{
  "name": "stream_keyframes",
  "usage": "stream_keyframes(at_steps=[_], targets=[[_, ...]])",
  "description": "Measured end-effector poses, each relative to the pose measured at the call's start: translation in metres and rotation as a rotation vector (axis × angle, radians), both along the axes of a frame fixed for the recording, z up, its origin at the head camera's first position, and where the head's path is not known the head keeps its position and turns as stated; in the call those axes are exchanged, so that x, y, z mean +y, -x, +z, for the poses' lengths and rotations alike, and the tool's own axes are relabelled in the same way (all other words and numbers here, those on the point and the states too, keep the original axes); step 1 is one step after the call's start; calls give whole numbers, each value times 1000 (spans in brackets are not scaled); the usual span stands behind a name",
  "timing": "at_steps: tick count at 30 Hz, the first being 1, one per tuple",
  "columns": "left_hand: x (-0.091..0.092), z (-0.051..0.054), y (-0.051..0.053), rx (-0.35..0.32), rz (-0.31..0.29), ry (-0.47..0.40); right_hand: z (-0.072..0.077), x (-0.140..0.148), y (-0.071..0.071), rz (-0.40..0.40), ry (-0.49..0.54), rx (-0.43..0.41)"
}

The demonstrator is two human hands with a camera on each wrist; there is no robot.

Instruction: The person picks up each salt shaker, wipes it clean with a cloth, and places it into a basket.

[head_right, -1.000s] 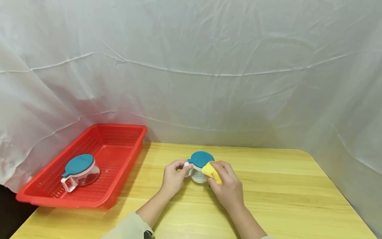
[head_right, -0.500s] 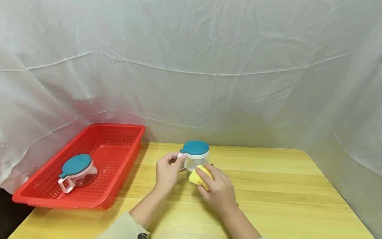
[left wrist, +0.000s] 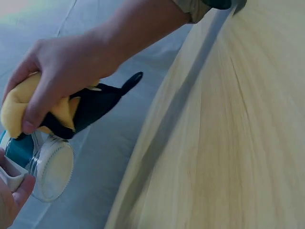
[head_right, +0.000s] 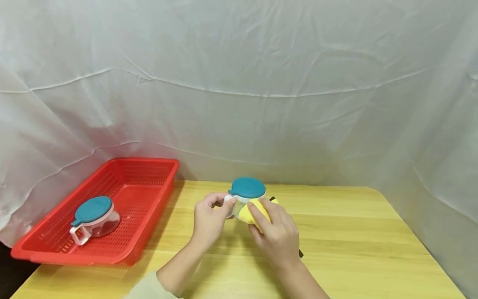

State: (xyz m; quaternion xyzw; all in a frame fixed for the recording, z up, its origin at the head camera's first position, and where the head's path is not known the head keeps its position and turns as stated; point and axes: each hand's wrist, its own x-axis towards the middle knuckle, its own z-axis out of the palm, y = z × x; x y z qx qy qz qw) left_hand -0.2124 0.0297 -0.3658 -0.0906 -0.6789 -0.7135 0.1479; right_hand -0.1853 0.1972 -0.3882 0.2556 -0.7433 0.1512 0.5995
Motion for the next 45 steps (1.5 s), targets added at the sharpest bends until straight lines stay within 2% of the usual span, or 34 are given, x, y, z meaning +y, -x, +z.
stream_keyframes(at_steps=[1,4,7,8,13,20,23,30,35,37,45], targets=[[1,5,-4,-7,-1,1,4,-1,-2,-4,-3,19],[1,9,-8,-3,-5,1,16,-8,-8,-10,-37,73],[-2,7,-8,31,8,4,21,-17,-13,-18,-93,119],[-3,5,-6,43,14,3,21,-20,-14,-18,-114,115],[-7,11,-6,86,57,5,11,-29,-19,-26,-185,34],[-6,14,-8,105,97,81,5,-24,-21,-50,-180,-62],[-4,14,-10,93,92,99,9,-22,-21,-57,-160,-58],[1,10,-15,63,69,110,24,-21,-23,-93,-105,24],[2,10,-16,42,82,95,25,-27,-23,-153,-143,64],[1,10,-15,42,91,85,23,-29,-23,-162,-161,54],[-1,13,-13,69,111,81,13,-28,-27,-107,-166,-55]])
